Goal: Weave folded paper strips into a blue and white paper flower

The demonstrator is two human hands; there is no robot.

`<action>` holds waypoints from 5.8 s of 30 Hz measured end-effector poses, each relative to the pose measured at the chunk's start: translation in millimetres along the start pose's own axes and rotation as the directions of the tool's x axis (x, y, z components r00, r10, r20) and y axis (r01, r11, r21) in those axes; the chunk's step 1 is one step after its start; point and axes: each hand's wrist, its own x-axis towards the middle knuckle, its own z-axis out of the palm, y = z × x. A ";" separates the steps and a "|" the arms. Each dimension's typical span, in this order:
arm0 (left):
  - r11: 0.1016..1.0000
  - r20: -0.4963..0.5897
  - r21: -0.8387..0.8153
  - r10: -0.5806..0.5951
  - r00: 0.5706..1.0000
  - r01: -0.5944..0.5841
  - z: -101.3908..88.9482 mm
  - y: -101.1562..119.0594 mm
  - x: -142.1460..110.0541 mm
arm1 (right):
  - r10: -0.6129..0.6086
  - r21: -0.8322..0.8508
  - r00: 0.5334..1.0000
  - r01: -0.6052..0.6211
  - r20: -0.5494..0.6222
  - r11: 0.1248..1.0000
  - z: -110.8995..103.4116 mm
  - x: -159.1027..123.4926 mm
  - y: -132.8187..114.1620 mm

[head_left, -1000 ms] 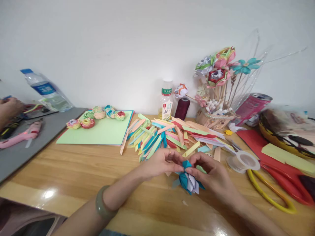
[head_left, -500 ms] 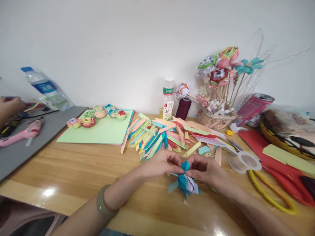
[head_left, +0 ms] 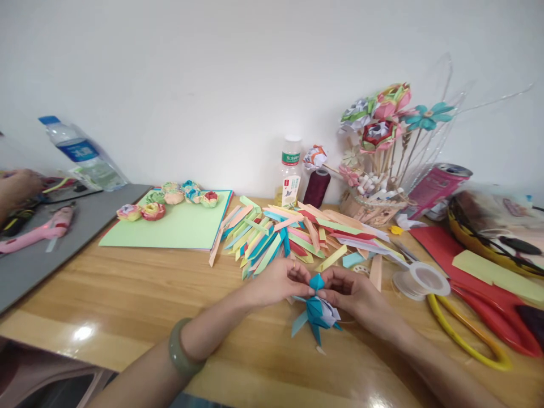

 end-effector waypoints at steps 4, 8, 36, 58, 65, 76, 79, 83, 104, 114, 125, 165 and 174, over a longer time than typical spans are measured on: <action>0.999 0.016 -0.031 -0.026 1.000 0.026 -0.1 3.4 -2.4 | 0.021 0.046 1.000 -0.020 -0.016 0.999 -1.0 1.6 0.0; 0.992 0.005 -0.108 -0.061 0.998 0.061 -0.2 5.9 -5.7 | 0.045 0.138 0.999 -0.043 -0.013 0.990 -2.5 2.4 1.4; 0.988 -0.116 0.112 0.120 0.986 -0.107 9.6 5.6 -7.6 | -0.042 -0.057 0.992 0.035 -0.117 0.998 3.9 3.0 4.5; 0.968 -0.125 0.109 0.238 0.963 -0.225 7.7 7.2 -9.5 | -0.661 -0.719 0.749 0.437 -0.041 0.540 -3.4 -10.2 -5.2; 0.594 -0.059 0.553 0.727 0.684 -0.584 12.1 3.6 -20.9 | -0.567 -0.693 0.801 0.299 -0.192 0.656 -5.6 -17.5 -20.7; 0.622 -0.087 0.572 0.694 0.714 -0.535 14.0 1.4 -20.2 | -0.474 -0.658 0.871 0.281 -0.130 0.699 -3.6 -10.3 -13.9; 0.664 -0.103 0.535 0.664 0.741 -0.521 13.5 2.1 -19.1 | -0.473 -0.673 0.873 0.279 -0.120 0.685 -4.8 -10.7 -13.1; 0.688 -0.104 0.518 0.641 0.761 -0.509 12.3 1.0 -18.4 | -0.489 -0.687 0.865 0.288 -0.112 0.667 -5.2 -11.1 -12.2; 0.872 -0.195 0.141 0.488 0.851 -0.468 5.6 3.2 -13.3 | -0.359 -0.276 0.834 0.259 -0.420 0.926 -22.2 -8.3 -6.7; 0.896 -0.073 -0.372 0.235 0.969 -0.245 6.9 7.0 -10.6 | -0.142 0.057 0.968 0.157 -0.207 0.986 -14.5 -6.4 -7.2; 0.963 -0.084 -0.108 0.240 0.967 -0.248 14.4 9.2 -13.1 | -0.195 -0.324 0.946 0.106 -0.257 0.940 -0.9 -10.2 -18.3; 0.864 -0.239 0.210 0.498 0.834 -0.457 21.6 -1.4 -18.3 | -0.831 -0.887 0.556 0.389 0.009 0.251 2.9 -13.6 -2.3; 0.888 -0.257 0.221 0.452 0.854 -0.404 21.5 -0.4 -18.5 | -0.852 -0.900 0.524 0.367 -0.010 0.236 3.4 -14.2 -4.0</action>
